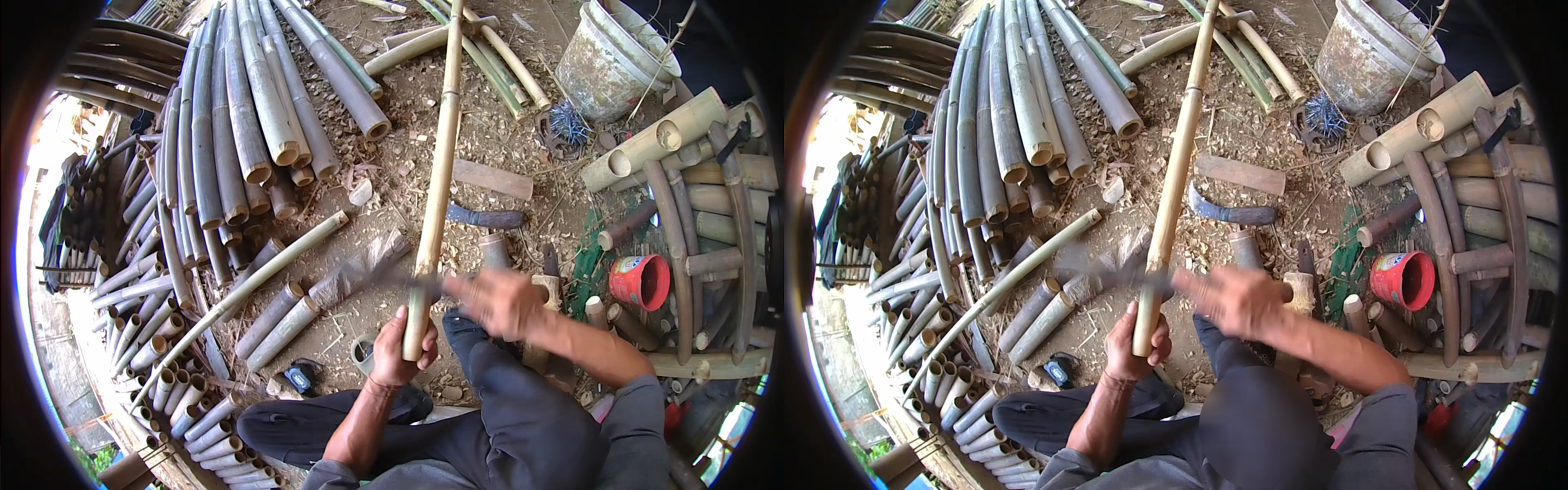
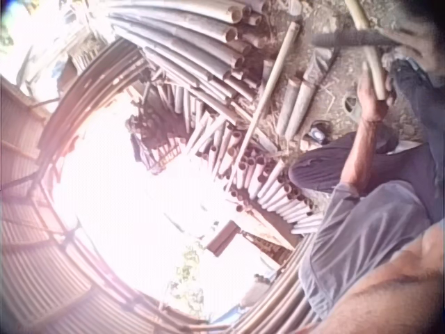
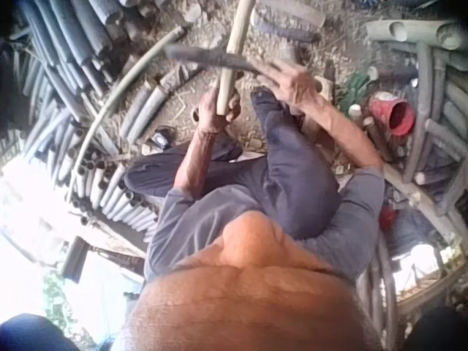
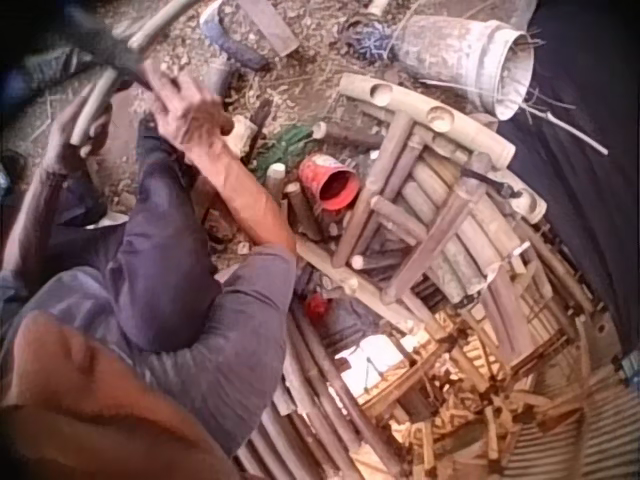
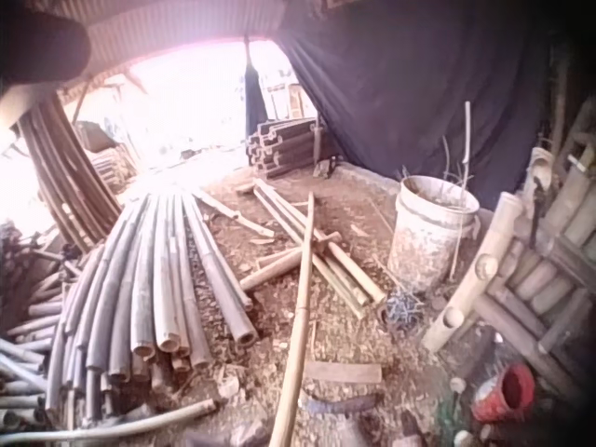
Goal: The person sits on the ground and uses a machete to shave the outer layer off a long bamboo pole. They rotate the pole and scrape it repeatedly to smooth the surface, then place the finished pole aside and pick up another one to continue the process.
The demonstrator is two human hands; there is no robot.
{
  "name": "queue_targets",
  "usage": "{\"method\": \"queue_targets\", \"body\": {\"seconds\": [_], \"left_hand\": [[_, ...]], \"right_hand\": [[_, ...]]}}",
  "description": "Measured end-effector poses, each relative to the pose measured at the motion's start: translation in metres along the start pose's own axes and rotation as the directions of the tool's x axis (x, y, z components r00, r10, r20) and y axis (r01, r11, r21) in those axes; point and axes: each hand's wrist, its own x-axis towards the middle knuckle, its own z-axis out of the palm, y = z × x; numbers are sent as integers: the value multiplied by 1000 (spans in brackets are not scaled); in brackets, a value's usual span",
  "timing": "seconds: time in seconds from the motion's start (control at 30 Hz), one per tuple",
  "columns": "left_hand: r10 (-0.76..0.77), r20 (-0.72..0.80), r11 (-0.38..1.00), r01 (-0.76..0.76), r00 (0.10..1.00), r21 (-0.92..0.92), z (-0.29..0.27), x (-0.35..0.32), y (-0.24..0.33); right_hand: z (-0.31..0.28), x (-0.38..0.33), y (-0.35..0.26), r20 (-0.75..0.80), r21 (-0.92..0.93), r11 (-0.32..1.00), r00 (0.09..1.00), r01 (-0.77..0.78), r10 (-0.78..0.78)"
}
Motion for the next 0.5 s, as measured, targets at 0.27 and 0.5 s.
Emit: {"method": "queue_targets", "body": {"seconds": [0.27, 0.5], "left_hand": [[-59, 75, 983, 71, 995, -170, -1, -3, 0], [-34, 70, 995, 40, 997, -86, -16, -11, -2]], "right_hand": [[17, -2, 0, 53, -48, 999, 998, -15, 17], [35, 7, 1, -135, 7, 988, 979, 157, -154]]}}
